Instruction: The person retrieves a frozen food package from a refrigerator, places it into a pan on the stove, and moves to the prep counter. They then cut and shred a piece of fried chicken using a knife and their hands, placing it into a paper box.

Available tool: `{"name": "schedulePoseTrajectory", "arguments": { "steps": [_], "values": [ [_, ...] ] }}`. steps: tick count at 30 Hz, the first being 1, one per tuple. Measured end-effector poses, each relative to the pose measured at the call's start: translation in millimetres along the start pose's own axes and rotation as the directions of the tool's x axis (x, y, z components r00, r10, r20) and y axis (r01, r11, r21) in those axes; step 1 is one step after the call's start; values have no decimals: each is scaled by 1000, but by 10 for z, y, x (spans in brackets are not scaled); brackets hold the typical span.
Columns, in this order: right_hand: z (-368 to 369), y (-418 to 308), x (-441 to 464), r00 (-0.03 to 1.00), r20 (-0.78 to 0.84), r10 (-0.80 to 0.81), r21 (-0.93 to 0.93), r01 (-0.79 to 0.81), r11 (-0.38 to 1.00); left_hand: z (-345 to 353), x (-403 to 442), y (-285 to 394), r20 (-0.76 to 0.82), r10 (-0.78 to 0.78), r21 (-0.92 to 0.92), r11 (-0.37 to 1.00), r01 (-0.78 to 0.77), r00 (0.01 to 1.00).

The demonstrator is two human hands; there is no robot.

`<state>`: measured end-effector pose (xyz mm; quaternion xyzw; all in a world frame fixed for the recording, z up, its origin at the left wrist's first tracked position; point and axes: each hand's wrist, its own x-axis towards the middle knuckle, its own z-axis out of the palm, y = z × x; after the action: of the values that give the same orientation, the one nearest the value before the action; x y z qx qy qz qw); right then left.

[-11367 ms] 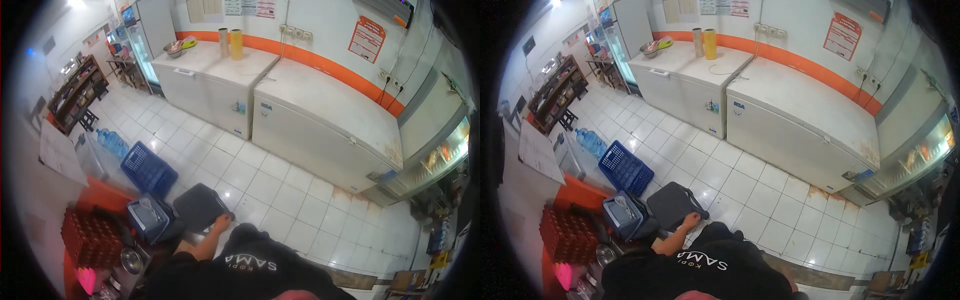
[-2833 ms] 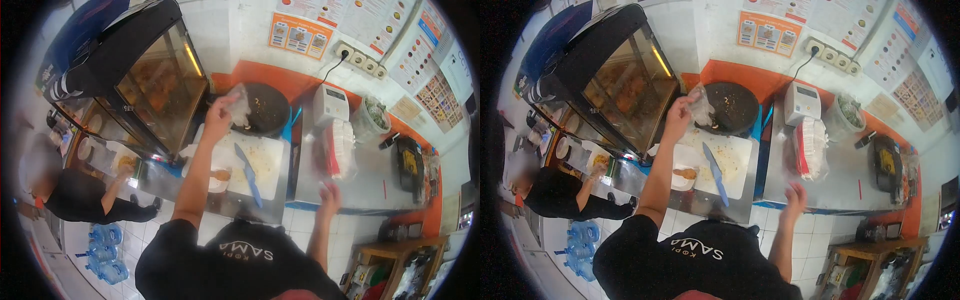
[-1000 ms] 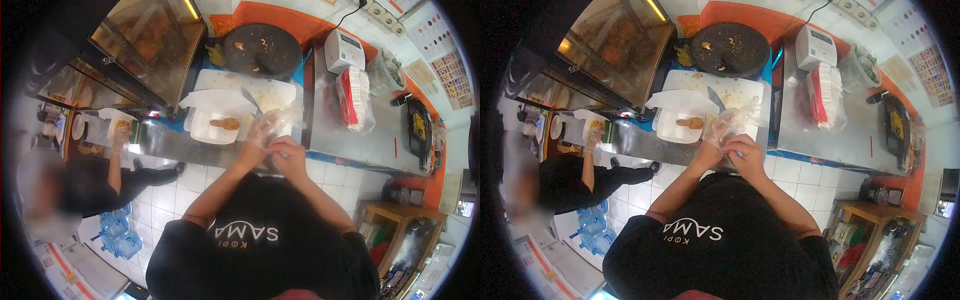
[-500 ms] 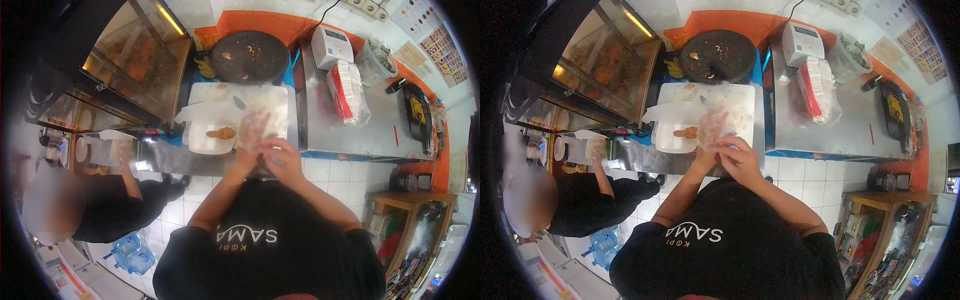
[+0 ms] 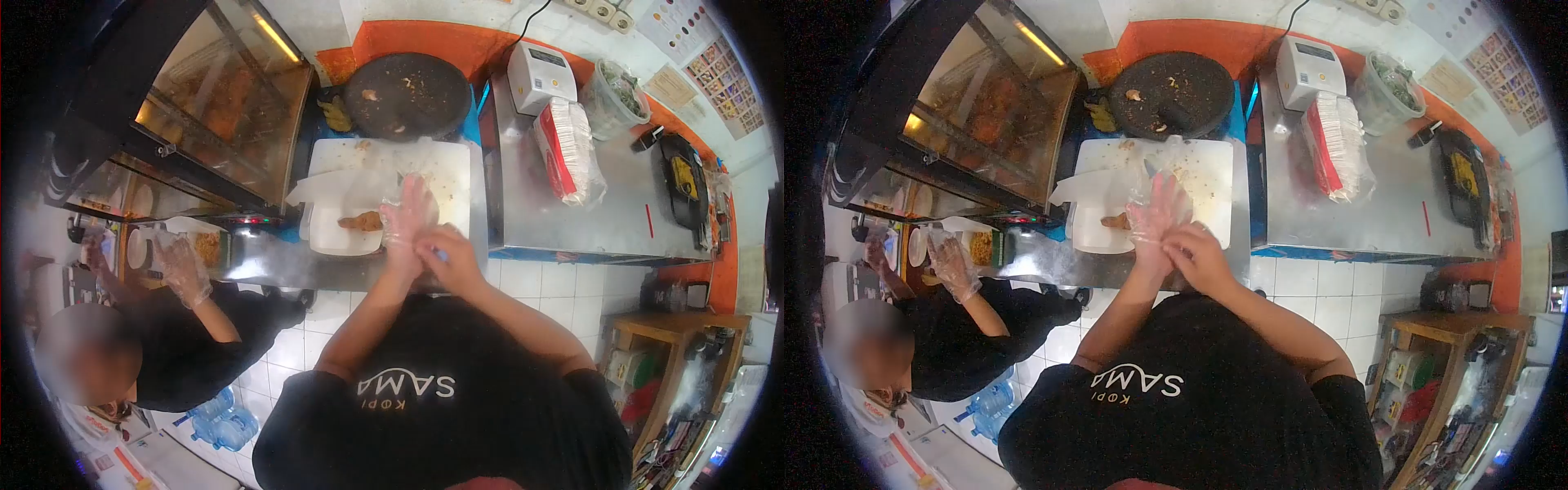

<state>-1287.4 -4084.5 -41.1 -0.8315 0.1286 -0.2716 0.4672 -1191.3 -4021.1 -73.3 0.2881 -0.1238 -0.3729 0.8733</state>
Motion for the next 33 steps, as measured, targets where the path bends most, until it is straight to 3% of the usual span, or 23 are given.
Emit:
{"name": "schedulePoseTrajectory", "arguments": {
  "steps": [1,2,3,5,7,9,10,11,12,13,14,15,17,19,21,23,24,26,27,29,30,32,33],
  "values": [
    [-22,-61,-12,989,120,-89,63,82,995,-87,46,7,22,27,352,936,-33,999],
    [-35,-101,-27,955,232,-183,135,155,979,-161,59,-4,33,35,514,857,-47,999],
    [-37,-106,-51,955,236,-182,139,152,979,-240,72,-18,44,42,659,750,-61,998],
    [-45,-133,-84,844,510,-166,293,11,956,-100,46,136,-152,12,203,979,19,988],
    [-115,-155,-90,795,599,-97,275,-90,957,-521,90,112,-212,99,297,954,-32,972],
    [-146,-141,-89,929,352,-117,312,1,950,-711,1,350,-254,188,394,916,-76,949],
    [-226,-102,-98,910,410,69,316,-213,924,-619,-113,605,-319,339,706,708,-17,885],
    [-259,30,-102,908,413,71,319,-217,923,-596,-180,776,-312,495,908,407,100,811],
    [-237,245,-109,915,359,184,186,-264,947,-687,-173,850,-316,492,907,406,107,811],
    [-176,435,-126,912,290,290,52,-318,947,-802,-135,894,-158,424,984,-8,178,892],
    [-93,589,-126,910,291,296,55,-324,944,-899,-77,896,-41,283,890,-426,164,958],
    [-6,737,-124,929,242,279,-16,-284,959,-997,-3,859,-44,279,889,-428,165,959],
    [166,910,-144,948,190,254,-88,-241,967,-1121,180,820,-114,-176,862,-507,9,978],
    [367,946,-135,941,201,274,-358,-189,914,-1104,279,787,-111,-220,856,-517,-19,969],
    [493,916,-72,919,190,345,-443,-233,865,-1059,326,819,-107,-263,849,-526,-49,959],
    [530,957,-42,888,175,426,-523,-283,804,-1010,282,910,-188,-232,921,-379,89,954],
    [531,1048,-8,870,146,471,-532,-333,779,-1082,256,913,-190,-237,921,-379,89,953],
    [508,1188,-3,847,119,518,-538,-384,750,-1147,180,933,-5,-12,1000,21,5,1000],
    [486,1252,-12,862,141,487,-510,-358,782,-1177,125,962,-7,-16,1000,20,8,1000],
    [420,1297,-40,875,160,458,-477,-337,811,-913,3,1121,-254,-276,799,480,362,927],
    [373,1305,-52,879,156,451,-431,-351,831,-871,-34,1064,-254,-279,800,477,363,926],
    [201,1230,-68,878,153,454,-386,-370,845,-699,-82,819,-79,-135,757,636,148,988],
    [58,1160,-83,761,193,620,-190,-591,784,-591,-96,716,-84,-142,753,639,156,986]
  ]
}}
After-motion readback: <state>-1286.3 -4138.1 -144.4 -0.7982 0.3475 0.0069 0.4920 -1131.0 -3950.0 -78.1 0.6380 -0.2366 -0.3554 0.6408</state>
